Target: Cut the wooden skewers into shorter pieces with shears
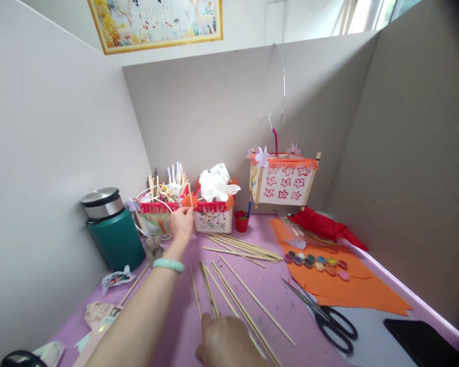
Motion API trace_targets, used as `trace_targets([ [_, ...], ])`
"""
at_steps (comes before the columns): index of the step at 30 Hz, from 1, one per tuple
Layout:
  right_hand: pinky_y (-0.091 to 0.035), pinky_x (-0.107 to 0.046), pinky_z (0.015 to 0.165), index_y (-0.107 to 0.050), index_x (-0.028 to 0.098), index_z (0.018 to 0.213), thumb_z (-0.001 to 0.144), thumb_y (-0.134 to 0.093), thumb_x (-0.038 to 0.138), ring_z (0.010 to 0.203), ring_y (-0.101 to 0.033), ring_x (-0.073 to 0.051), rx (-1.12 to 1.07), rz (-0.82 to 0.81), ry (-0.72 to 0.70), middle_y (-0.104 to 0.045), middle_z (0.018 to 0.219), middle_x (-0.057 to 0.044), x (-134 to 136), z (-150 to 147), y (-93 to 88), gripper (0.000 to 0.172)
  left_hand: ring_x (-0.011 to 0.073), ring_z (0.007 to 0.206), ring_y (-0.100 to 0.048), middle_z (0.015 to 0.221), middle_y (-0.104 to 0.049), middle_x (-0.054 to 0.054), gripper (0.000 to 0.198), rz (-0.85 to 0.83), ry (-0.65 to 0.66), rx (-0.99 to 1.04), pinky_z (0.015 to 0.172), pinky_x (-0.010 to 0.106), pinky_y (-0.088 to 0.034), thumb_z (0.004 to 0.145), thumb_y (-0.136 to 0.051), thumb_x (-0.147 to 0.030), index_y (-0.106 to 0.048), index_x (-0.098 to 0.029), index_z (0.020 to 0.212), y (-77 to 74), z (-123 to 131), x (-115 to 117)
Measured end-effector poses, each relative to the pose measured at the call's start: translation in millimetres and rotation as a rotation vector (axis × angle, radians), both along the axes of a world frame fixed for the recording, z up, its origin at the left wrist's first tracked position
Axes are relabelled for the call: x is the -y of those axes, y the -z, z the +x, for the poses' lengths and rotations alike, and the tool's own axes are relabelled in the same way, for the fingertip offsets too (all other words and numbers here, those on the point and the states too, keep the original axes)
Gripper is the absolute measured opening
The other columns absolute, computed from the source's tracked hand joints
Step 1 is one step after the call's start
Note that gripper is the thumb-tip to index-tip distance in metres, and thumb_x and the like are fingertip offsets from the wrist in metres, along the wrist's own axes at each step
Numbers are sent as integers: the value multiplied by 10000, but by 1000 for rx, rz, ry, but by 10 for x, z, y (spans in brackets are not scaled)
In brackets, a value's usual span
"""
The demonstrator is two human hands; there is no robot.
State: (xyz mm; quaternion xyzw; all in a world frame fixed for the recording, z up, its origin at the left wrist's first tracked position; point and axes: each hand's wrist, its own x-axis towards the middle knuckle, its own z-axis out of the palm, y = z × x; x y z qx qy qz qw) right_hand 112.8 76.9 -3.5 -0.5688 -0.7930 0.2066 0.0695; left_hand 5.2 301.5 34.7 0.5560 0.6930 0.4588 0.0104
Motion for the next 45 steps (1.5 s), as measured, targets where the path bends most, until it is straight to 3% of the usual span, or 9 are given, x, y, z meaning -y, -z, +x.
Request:
trace_targets([
  [5, -364, -229, 466, -692, 190, 870, 717, -599, 257, 639, -656, -207, 4, -113, 102, -712, 720, -78, 14, 89, -202, 191, 256, 768, -642, 852, -732, 95, 326, -12, -10, 30, 664, 323, -429, 765, -515, -412, -734, -218, 907, 18, -9, 18],
  [7, -348, -231, 479, -708, 202, 834, 763, -563, 315, 631, -645, -196, -35, -47, 98, -713, 703, -70, -111, 144, -374, 197, 253, 766, -641, 857, -732, 91, 324, -15, -3, 50, 657, 319, -428, 763, -515, -411, -734, -220, 906, 21, -22, 13],
  [14, -356, -219, 595, -695, 184, 789, 844, -465, 223, 688, -590, -135, -210, 565, 21, -702, 765, -33, -1238, 189, -1181, 240, 226, 715, -635, 818, -734, 66, 326, -3, 42, 99, 633, 298, -421, 756, -517, -430, -739, -225, 878, 39, -40, -5],
  [19, -395, -244, 660, -608, 192, 1101, 844, -470, 243, 822, -605, -175, -139, 651, 180, -693, 958, -79, -1966, -42, -1547, 296, 226, 726, -639, 824, -735, 65, 321, 20, 46, 106, 643, 296, -417, 756, -516, -433, -741, -231, 867, 75, -5, -33],
  [24, -396, -248, 629, -666, 176, 941, 827, -483, 247, 774, -615, -182, -79, 634, 177, -699, 879, -96, -2297, -175, -1575, 227, 247, 713, -637, 793, -732, 89, 306, 39, 31, 102, 629, 314, -413, 744, -537, -428, -744, -219, 832, 87, -36, -71],
  [32, -364, -214, 559, -704, 166, 761, 773, -518, 190, 668, -592, -143, -32, 606, 156, -696, 746, -78, -2462, -234, -1599, 188, 241, 713, -605, 757, -687, 85, 299, 195, 9, 84, 678, 346, -434, 791, -495, -410, -693, -186, 796, 124, -64, 57],
  [38, -365, -198, 544, -700, 169, 734, 781, -504, 156, 608, -573, -118, -46, 575, 127, -688, 688, -51, -2456, -170, -1611, 202, 236, 1111, -462, 1101, -599, 116, 290, 387, 117, -19, 991, 358, -332, 813, -450, -262, -623, -140, 1011, -170, -140, 46],
  [42, -359, -192, 527, -703, 164, 735, 772, -512, 150, 591, -565, -111, -68, 556, 113, -678, 644, -39, -2441, -150, -1618, 195, 244, 1064, -500, 999, -662, 69, 264, 325, 305, -86, 982, 372, -357, 730, -518, -185, -675, -186, 941, -399, -260, -175],
  [45, -358, -193, 518, -702, 160, 735, 762, -499, 134, 574, -556, -107, -89, 538, 100, -680, 637, -36, -2417, -153, -1626, 207, 241, 937, -576, 870, -690, 54, 210, 219, 373, -58, 887, 357, -430, 687, -573, -224, -712, -197, 843, -444, -349, -340],
])
